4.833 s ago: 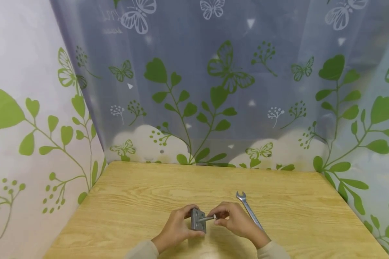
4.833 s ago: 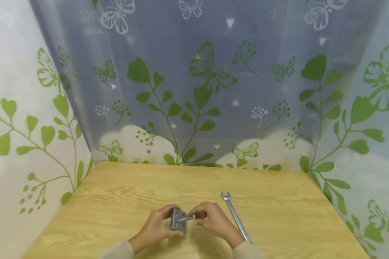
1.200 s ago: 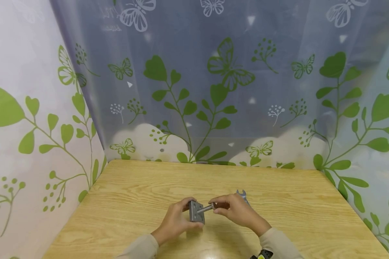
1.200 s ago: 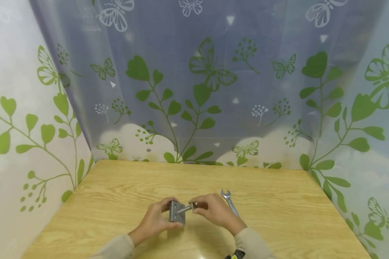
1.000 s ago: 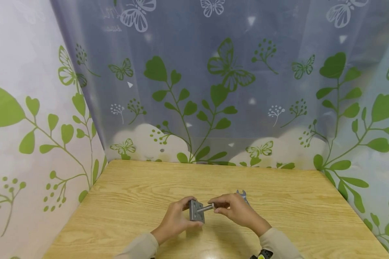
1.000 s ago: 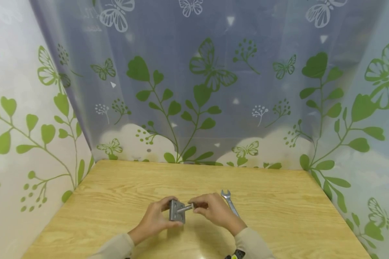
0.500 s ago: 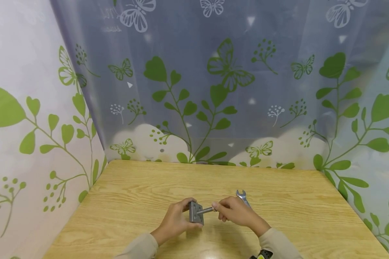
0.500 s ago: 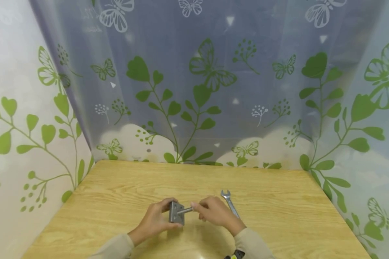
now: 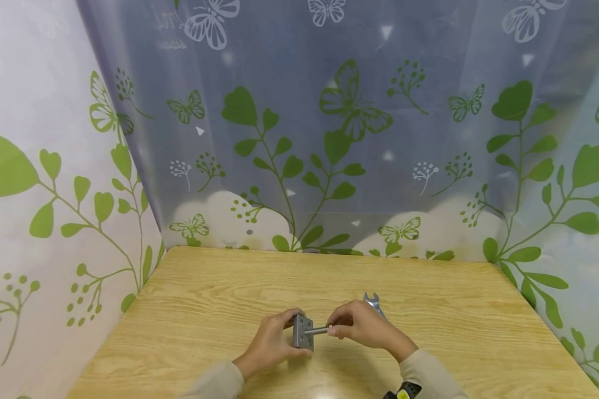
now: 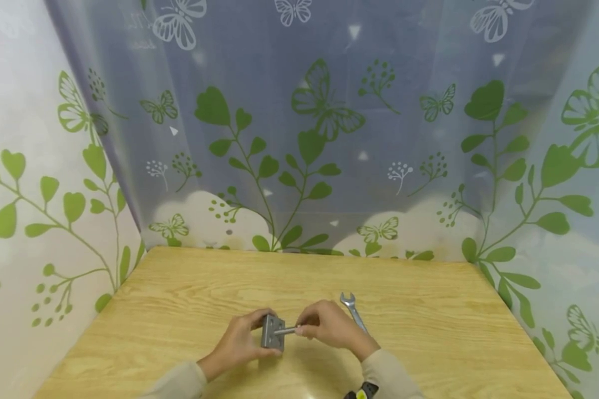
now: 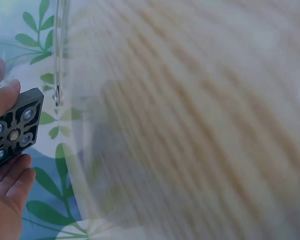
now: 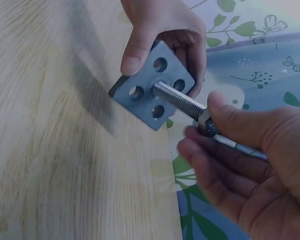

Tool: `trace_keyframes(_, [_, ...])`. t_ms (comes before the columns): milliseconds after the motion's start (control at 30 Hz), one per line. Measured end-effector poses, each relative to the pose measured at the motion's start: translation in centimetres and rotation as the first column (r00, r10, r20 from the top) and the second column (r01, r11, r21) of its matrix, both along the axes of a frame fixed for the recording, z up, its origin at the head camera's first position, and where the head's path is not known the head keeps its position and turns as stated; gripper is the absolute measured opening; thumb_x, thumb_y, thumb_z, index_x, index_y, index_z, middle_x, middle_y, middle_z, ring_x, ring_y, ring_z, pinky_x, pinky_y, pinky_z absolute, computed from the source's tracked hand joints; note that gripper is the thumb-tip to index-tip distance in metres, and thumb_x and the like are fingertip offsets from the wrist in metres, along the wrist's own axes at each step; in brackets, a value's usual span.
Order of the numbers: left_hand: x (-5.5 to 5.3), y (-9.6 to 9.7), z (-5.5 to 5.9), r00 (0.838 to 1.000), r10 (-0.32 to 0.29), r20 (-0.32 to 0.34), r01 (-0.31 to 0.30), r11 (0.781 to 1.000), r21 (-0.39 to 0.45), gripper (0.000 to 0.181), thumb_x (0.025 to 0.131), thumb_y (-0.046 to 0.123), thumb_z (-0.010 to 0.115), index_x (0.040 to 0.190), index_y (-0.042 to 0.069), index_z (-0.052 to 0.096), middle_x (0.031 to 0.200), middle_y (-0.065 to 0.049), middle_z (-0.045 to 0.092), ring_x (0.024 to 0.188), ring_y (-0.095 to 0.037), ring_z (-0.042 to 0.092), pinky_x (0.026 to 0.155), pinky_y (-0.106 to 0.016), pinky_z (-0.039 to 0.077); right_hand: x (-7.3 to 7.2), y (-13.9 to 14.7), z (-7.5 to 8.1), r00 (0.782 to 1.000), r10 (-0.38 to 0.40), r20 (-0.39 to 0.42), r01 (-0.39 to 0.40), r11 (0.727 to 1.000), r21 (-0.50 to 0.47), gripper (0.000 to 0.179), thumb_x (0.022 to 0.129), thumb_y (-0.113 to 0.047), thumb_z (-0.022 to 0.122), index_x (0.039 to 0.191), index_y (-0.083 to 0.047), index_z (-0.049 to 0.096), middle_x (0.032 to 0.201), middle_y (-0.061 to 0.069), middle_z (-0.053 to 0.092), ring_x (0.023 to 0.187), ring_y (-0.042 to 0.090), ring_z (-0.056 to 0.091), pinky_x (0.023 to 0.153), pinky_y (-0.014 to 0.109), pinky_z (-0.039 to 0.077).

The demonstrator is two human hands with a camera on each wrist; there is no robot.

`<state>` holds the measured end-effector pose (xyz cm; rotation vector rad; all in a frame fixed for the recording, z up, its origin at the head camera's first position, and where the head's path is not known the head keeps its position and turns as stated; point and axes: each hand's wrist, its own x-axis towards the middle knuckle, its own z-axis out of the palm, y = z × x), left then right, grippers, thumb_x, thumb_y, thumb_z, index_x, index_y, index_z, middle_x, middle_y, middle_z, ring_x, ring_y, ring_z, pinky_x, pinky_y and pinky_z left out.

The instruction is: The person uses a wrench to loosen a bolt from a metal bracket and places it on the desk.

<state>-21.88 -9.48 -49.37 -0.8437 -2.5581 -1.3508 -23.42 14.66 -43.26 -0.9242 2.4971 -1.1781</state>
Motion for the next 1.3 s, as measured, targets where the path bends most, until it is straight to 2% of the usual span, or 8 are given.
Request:
trace_keyframes(167, [0.16, 0.08, -0.01, 1.0, -0.006, 0.029, 0.006, 1.0, -0.003, 0.07, 0.064, 0.02, 0.09, 0.121, -0.002, 0.056, 0.114, -0.012, 0.067, 0.105, -0.029, 0.066, 0.089, -0.033, 0.055, 0.01, 0.15, -0.21, 0.999, 0.018, -0.04, -0.02, 0.999, -0.036, 0.012, 0.085, -0.014, 0.072, 0.096, -0.012, 0.074, 0.096, -0.003, 0.07, 0.087, 0.009, 0.065, 0.077, 0.021, 0.055])
trace_keyframes(433, [0.16, 0.02, -0.03, 1.0, 0.005, 0.031, -0.005, 1.0, -0.002, 0.068, 0.064, 0.021, 0.09, 0.12, 0.001, 0.057, 0.114, -0.012, 0.067, 0.104, -0.029, 0.066, 0.088, -0.034, 0.056, 0.2, -0.04, -0.42, 0.996, 0.007, -0.092, -0.011, 0.999, -0.041, 0.013, 0.084, -0.014, 0.073, 0.097, -0.013, 0.074, 0.097, -0.005, 0.069, 0.089, 0.009, 0.064, 0.08, 0.022, 0.055])
trace_keyframes(533, [0.16, -0.02, -0.07, 0.999, 0.005, 0.037, -0.005, 1.0, 0.003, 0.067, 0.064, 0.02, 0.09, 0.12, 0.001, 0.057, 0.114, -0.012, 0.067, 0.104, -0.028, 0.066, 0.088, -0.032, 0.055, 0.21, -0.03, -0.57, 0.995, -0.028, -0.091, 0.028, 1.0, -0.001, 0.018, 0.087, -0.021, 0.071, 0.101, -0.011, 0.073, 0.098, -0.002, 0.07, 0.086, 0.008, 0.065, 0.076, 0.021, 0.056])
trace_keyframes(600, [0.16, -0.04, -0.09, 0.999, 0.006, 0.04, -0.006, 1.0, 0.003, 0.068, 0.064, 0.02, 0.09, 0.12, 0.001, 0.057, 0.114, -0.012, 0.067, 0.104, -0.028, 0.066, 0.089, -0.031, 0.055, 0.13, 0.01, -0.72, 0.996, -0.061, -0.059, 0.062, 0.998, 0.019, 0.022, 0.092, -0.029, 0.065, 0.097, -0.009, 0.073, 0.091, 0.002, 0.071, 0.079, 0.012, 0.066, 0.069, 0.023, 0.056])
trace_keyframes(700, [0.16, -0.04, -0.07, 0.999, 0.012, 0.034, -0.012, 1.0, 0.004, 0.068, 0.063, 0.019, 0.09, 0.12, 0.002, 0.057, 0.114, -0.012, 0.067, 0.104, -0.029, 0.066, 0.088, -0.033, 0.056, 0.12, 0.01, -0.83, 0.991, -0.116, 0.063, 0.116, 0.993, 0.012, 0.043, 0.098, -0.039, 0.052, 0.086, -0.003, 0.073, 0.076, 0.006, 0.07, 0.068, 0.018, 0.066, 0.061, 0.03, 0.058])
trace_keyframes(833, [0.12, 0.03, -0.04, 1.0, 0.021, 0.019, -0.021, 1.0, 0.002, 0.067, 0.063, 0.019, 0.09, 0.119, 0.002, 0.058, 0.111, -0.012, 0.068, 0.102, -0.029, 0.067, 0.088, -0.036, 0.056, 0.38, -0.21, -0.68, 0.963, -0.153, 0.221, 0.164, 0.986, -0.036, 0.057, 0.101, -0.041, 0.045, 0.077, 0.004, 0.071, 0.065, 0.01, 0.067, 0.058, 0.022, 0.065, 0.055, 0.042, 0.059])
trace_keyframes(1067, [0.04, 0.08, 0.12, 0.999, 0.015, 0.035, -0.015, 1.0, 0.002, 0.066, 0.064, 0.018, 0.09, 0.119, 0.003, 0.058, 0.112, -0.009, 0.067, 0.104, -0.027, 0.066, 0.09, -0.034, 0.055, 0.58, -0.38, -0.2, 0.964, -0.135, 0.23, 0.148, 0.988, -0.038, 0.045, 0.099, -0.033, 0.052, 0.076, 0.002, 0.07, 0.063, 0.008, 0.065, 0.055, 0.017, 0.062, 0.054, 0.038, 0.057])
trace_keyframes(1300, [-0.03, 0.07, 0.23, 0.999, 0.003, 0.041, -0.003, 1.0, -0.006, 0.066, 0.064, 0.02, 0.09, 0.12, 0.005, 0.058, 0.113, -0.009, 0.067, 0.105, -0.027, 0.066, 0.09, -0.035, 0.055, 0.15, 0.23, 0.06, 0.992, -0.044, 0.119, 0.056, 0.994, -0.095, 0.018, 0.088, -0.011, 0.07, 0.102, 0.0, 0.071, 0.089, 0.009, 0.07, 0.078, 0.018, 0.067, 0.067, 0.028, 0.058])
